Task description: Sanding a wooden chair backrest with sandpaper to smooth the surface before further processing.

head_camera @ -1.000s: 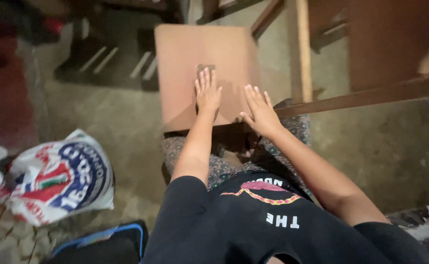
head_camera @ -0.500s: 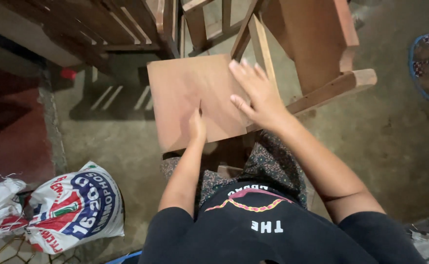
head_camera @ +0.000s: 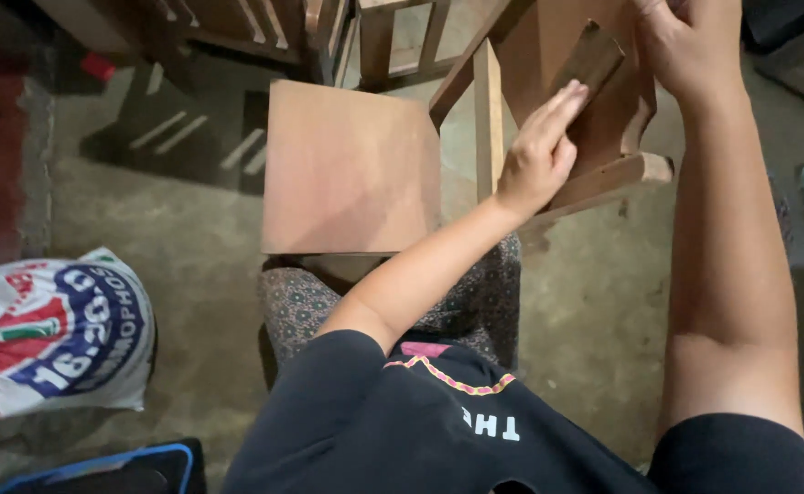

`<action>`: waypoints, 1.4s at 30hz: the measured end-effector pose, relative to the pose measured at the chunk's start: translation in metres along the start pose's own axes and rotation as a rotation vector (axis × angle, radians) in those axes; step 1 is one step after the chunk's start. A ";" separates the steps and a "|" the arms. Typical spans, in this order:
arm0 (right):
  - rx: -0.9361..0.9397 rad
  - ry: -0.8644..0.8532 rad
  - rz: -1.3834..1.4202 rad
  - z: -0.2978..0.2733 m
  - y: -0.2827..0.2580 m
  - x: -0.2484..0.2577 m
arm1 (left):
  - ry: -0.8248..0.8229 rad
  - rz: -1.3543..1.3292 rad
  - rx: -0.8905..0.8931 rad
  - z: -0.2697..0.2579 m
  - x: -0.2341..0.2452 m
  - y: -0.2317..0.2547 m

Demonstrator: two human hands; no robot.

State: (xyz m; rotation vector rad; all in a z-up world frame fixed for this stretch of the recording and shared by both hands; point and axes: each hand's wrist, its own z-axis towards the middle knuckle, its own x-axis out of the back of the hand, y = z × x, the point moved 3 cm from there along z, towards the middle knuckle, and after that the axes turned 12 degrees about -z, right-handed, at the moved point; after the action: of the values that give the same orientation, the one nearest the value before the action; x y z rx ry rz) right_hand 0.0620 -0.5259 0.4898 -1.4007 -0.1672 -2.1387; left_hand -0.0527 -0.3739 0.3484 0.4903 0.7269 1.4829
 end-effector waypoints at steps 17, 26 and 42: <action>-0.090 -0.164 0.363 0.018 -0.044 -0.009 | -0.064 -0.150 0.235 0.099 -0.023 -0.139; 0.006 -0.196 0.359 0.019 -0.054 -0.004 | -0.058 -0.134 0.206 0.041 -0.017 -0.061; -0.020 -0.198 0.274 0.016 -0.043 -0.006 | -0.133 -0.071 0.188 0.002 -0.009 -0.016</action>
State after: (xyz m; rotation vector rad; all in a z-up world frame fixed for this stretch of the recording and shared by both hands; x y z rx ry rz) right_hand 0.0541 -0.4818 0.5006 -1.5496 -0.0274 -1.7844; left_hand -0.0390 -0.3831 0.3399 0.6932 0.7740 1.3084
